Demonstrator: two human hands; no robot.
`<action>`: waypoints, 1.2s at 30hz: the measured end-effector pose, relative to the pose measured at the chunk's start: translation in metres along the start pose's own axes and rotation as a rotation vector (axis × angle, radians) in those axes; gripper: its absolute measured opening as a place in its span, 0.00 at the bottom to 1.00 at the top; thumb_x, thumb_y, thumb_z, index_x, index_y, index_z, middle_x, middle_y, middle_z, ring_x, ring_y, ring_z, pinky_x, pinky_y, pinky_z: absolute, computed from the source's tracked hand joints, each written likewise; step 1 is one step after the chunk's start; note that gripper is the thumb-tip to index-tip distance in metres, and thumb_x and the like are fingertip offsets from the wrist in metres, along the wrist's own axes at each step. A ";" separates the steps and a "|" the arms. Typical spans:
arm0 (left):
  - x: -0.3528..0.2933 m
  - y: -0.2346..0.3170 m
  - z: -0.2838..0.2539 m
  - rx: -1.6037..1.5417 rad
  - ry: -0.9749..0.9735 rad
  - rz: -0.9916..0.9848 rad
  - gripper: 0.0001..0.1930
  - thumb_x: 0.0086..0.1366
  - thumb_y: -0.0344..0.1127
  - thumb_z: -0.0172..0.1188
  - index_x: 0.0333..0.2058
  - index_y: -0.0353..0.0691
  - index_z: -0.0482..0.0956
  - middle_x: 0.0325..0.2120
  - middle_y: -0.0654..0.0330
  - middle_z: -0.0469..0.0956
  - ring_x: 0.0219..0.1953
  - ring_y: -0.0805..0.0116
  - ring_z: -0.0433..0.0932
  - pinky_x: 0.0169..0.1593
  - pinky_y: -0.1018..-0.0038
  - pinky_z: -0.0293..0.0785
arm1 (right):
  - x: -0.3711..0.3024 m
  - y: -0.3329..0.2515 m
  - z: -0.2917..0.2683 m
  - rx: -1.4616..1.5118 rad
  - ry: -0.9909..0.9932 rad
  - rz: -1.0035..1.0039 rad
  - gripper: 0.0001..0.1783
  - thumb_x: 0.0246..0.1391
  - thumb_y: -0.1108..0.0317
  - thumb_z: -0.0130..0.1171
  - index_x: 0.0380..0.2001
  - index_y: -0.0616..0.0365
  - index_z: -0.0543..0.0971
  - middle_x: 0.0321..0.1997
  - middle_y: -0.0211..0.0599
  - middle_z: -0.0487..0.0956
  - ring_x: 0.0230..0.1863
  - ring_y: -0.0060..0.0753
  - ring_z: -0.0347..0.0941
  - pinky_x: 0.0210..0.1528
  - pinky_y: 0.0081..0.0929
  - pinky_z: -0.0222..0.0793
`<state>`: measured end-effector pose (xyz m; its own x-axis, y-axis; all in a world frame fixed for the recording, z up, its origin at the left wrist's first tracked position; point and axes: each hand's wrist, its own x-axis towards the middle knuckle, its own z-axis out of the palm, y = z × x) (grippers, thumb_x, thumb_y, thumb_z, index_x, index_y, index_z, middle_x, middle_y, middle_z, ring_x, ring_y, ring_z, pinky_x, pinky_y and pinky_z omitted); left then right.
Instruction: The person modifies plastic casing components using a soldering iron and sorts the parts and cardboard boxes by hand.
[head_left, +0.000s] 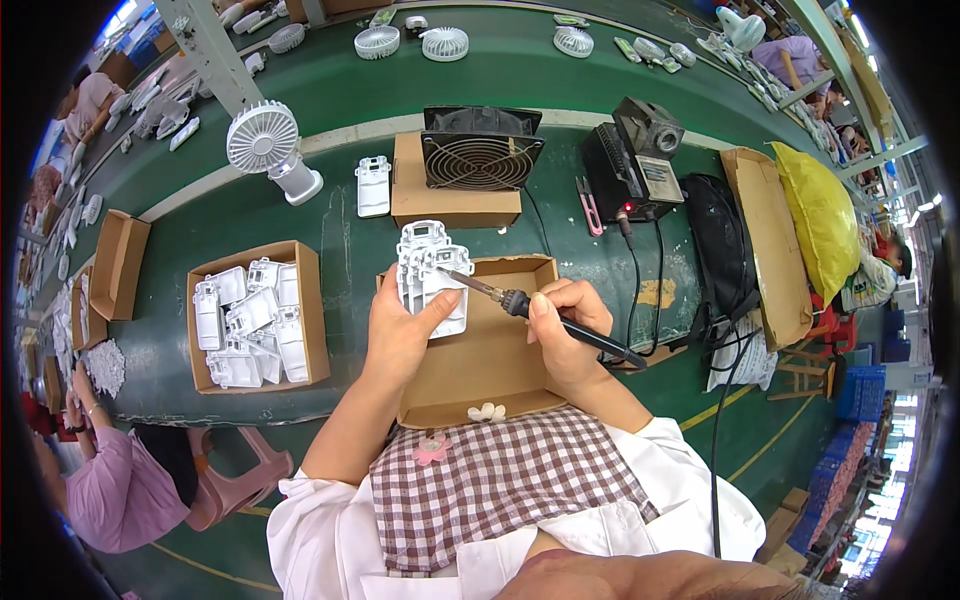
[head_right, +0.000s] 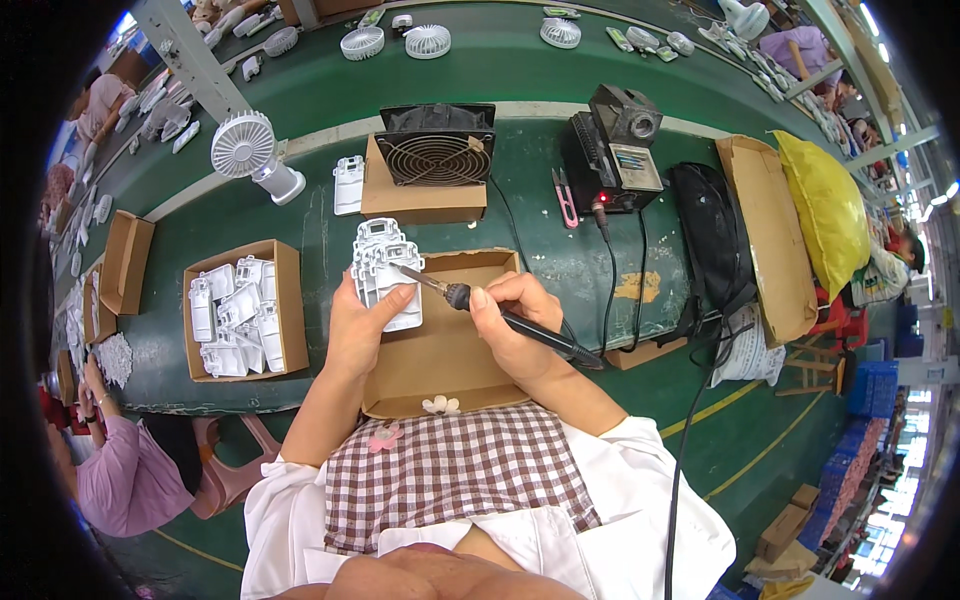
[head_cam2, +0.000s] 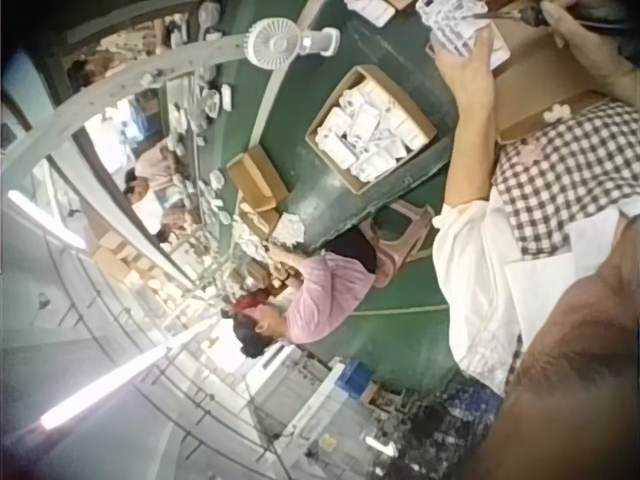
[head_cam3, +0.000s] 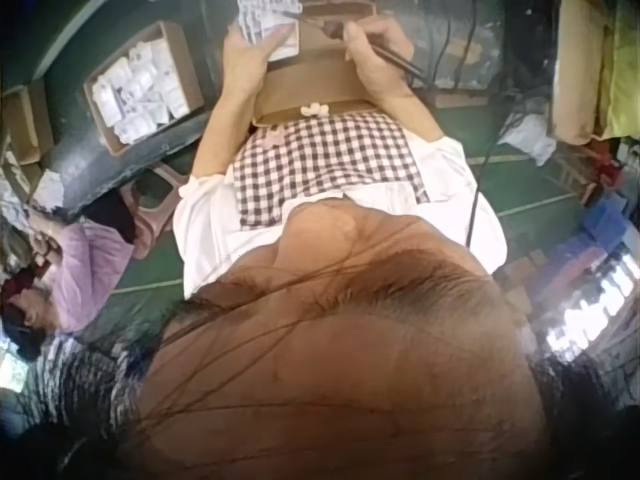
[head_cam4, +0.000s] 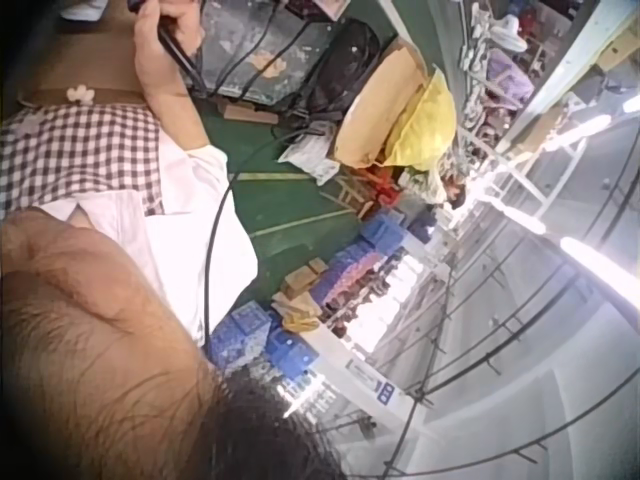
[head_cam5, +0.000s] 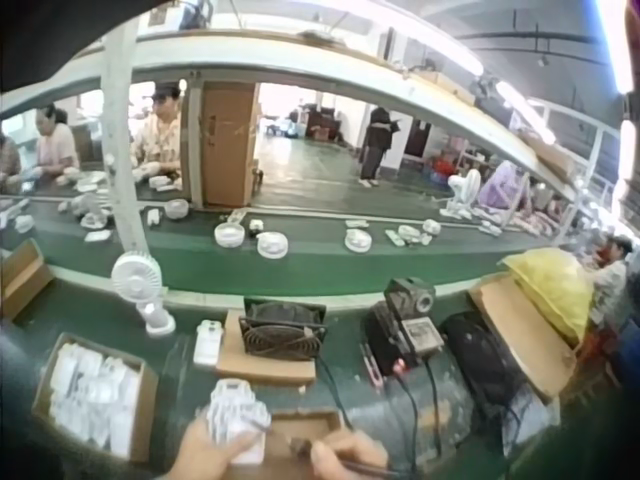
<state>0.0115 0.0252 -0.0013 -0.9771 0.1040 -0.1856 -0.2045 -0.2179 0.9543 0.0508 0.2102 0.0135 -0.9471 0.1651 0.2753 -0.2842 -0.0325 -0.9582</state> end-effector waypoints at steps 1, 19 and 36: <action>0.000 0.000 0.000 0.021 -0.002 0.004 0.20 0.54 0.32 0.66 0.43 0.33 0.71 0.35 0.59 0.78 0.36 0.75 0.76 0.41 0.77 0.73 | 0.000 -0.001 0.000 -0.007 0.001 -0.001 0.07 0.52 0.76 0.58 0.26 0.61 0.69 0.23 0.32 0.73 0.21 0.15 0.65 0.22 0.15 0.61; -0.004 0.007 0.005 0.155 -0.039 0.043 0.26 0.50 0.32 0.69 0.46 0.34 0.68 0.37 0.59 0.77 0.39 0.74 0.75 0.43 0.76 0.72 | -0.004 0.003 -0.008 0.058 0.027 -0.209 0.07 0.56 0.71 0.51 0.29 0.58 0.64 0.24 0.39 0.70 0.15 0.19 0.63 0.16 0.15 0.61; -0.005 0.006 0.006 0.281 0.138 0.239 0.18 0.59 0.27 0.55 0.48 0.32 0.64 0.37 0.56 0.75 0.39 0.73 0.74 0.43 0.76 0.71 | -0.004 -0.002 -0.007 -0.026 -0.033 -0.082 0.06 0.54 0.76 0.55 0.28 0.61 0.68 0.24 0.35 0.73 0.21 0.17 0.67 0.22 0.16 0.62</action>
<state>0.0160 0.0290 0.0069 -0.9979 -0.0531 0.0383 0.0353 0.0560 0.9978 0.0560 0.2163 0.0142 -0.9253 0.1331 0.3552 -0.3577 0.0056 -0.9338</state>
